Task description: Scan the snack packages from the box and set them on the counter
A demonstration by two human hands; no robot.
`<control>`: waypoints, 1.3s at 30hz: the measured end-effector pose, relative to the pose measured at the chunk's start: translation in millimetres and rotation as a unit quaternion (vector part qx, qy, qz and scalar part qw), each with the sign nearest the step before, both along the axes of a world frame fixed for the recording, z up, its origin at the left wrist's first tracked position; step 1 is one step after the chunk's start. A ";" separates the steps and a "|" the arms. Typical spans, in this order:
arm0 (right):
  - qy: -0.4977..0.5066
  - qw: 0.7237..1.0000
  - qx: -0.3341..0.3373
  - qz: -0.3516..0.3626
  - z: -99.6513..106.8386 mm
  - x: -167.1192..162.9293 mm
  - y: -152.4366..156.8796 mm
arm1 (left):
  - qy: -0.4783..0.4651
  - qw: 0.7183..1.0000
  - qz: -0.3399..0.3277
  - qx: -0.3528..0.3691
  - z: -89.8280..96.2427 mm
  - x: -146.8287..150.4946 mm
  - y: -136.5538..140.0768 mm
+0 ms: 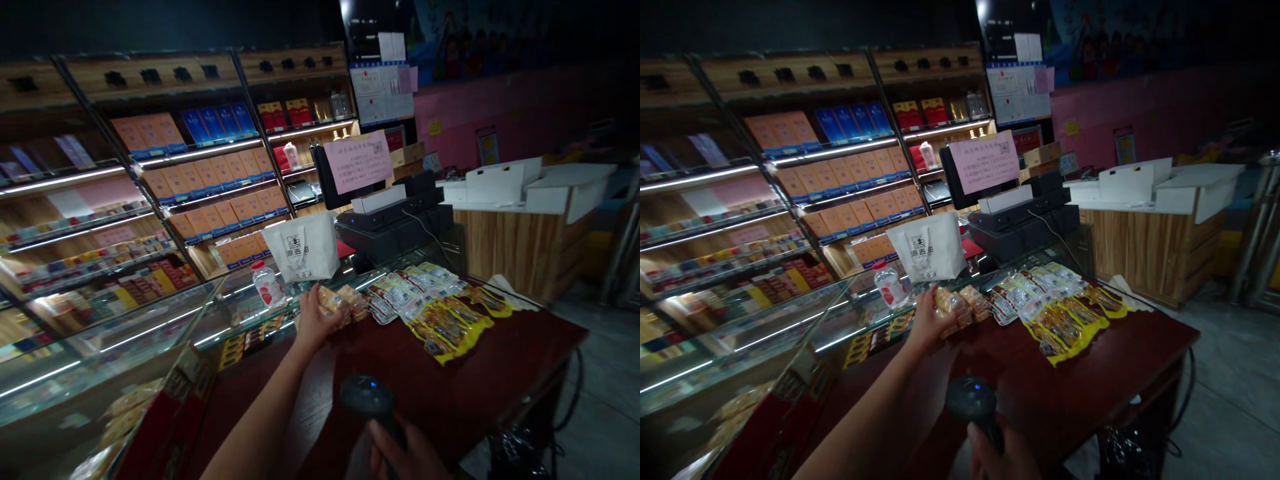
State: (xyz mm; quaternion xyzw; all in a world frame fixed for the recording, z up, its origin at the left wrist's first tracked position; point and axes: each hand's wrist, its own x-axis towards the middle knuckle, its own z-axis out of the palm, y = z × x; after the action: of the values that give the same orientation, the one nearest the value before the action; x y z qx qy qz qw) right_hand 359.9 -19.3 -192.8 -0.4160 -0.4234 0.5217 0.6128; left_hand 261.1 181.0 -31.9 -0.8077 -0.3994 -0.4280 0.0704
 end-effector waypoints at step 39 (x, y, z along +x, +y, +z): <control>-0.011 0.997 0.044 -0.067 23.8 34.1 -35.3 | -0.480 0.834 -0.110 -0.250 -80.4 -78.5 -141.1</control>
State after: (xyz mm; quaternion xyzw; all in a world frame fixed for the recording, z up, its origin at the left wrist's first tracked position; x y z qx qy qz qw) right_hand 394.0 -54.6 -169.0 -0.4221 -0.4234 0.4556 0.6595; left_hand 182.7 39.9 -112.3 -0.5296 -0.3849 -0.6525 -0.3815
